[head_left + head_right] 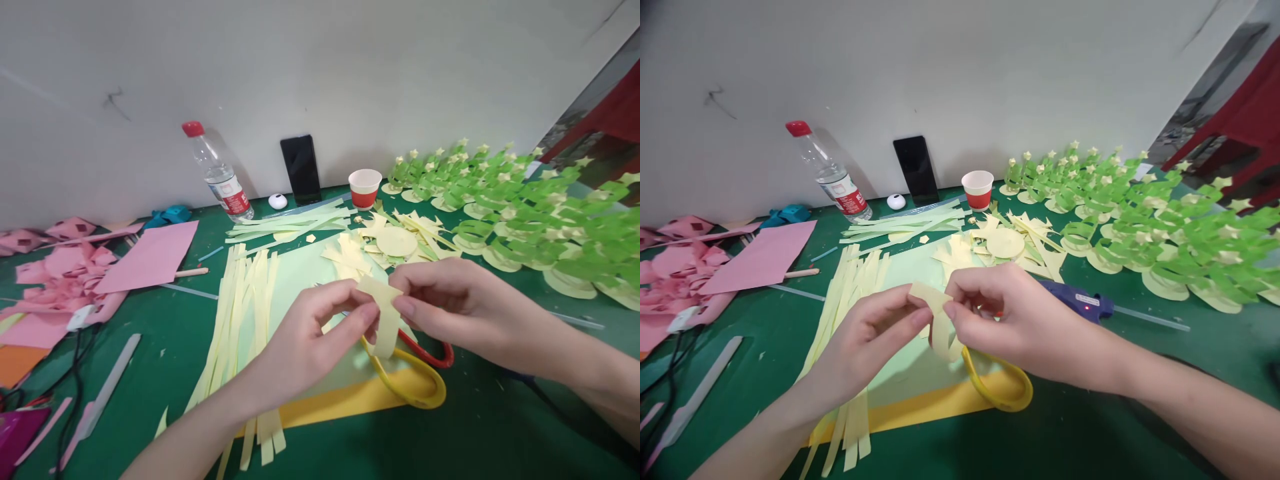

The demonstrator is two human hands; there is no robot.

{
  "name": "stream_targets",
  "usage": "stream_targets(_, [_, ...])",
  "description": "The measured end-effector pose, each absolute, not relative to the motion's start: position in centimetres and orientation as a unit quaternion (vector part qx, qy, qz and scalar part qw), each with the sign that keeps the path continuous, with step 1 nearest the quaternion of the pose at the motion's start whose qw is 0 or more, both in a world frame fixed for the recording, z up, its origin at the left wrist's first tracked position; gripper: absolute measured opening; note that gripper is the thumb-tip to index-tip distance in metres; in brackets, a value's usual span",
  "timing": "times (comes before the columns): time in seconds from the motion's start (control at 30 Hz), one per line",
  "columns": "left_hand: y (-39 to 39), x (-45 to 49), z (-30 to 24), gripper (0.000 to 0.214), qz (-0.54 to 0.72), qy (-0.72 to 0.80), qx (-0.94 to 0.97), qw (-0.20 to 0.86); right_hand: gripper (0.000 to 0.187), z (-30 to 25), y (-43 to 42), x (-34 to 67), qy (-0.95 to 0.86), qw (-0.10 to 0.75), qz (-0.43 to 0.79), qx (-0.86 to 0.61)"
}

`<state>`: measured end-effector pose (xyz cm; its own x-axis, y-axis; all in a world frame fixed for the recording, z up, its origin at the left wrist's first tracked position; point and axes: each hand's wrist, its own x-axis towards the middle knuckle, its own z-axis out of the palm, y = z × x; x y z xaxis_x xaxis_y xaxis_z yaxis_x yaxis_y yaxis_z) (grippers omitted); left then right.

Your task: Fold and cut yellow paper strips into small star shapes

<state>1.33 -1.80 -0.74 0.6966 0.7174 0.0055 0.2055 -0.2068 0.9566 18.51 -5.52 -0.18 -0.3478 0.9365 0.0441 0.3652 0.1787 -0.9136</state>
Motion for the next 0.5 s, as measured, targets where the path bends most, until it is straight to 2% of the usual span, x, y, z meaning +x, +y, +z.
stream_targets(0.07, [-1.81,1.42,-0.78,0.005,0.227,0.322,0.754,0.526,0.02,-0.22,-5.41,18.45,-0.678,0.337,0.449,-0.476])
stream_targets(0.2, [-1.66,1.3,-0.96,0.023,0.238,0.319,0.766,0.504,0.021,-0.4,-5.25,18.42,-0.676,0.327,0.442,-0.491])
stream_targets(0.3, [-1.42,0.99,-1.05,0.01,0.272,0.288,0.759,0.516,0.021,-0.46,-5.18,18.44,-0.668,0.33,0.456,-0.487])
stream_targets(0.4, [-1.34,0.88,-1.19,0.019,0.282,0.303,0.759,0.503,0.021,-0.55,-5.1,18.48,-0.643,0.345,0.49,-0.477])
stream_targets(0.5, [-1.47,1.08,-1.37,0.044,0.251,0.32,0.764,0.501,0.022,-0.8,-5.05,18.48,-0.645,0.353,0.472,-0.486])
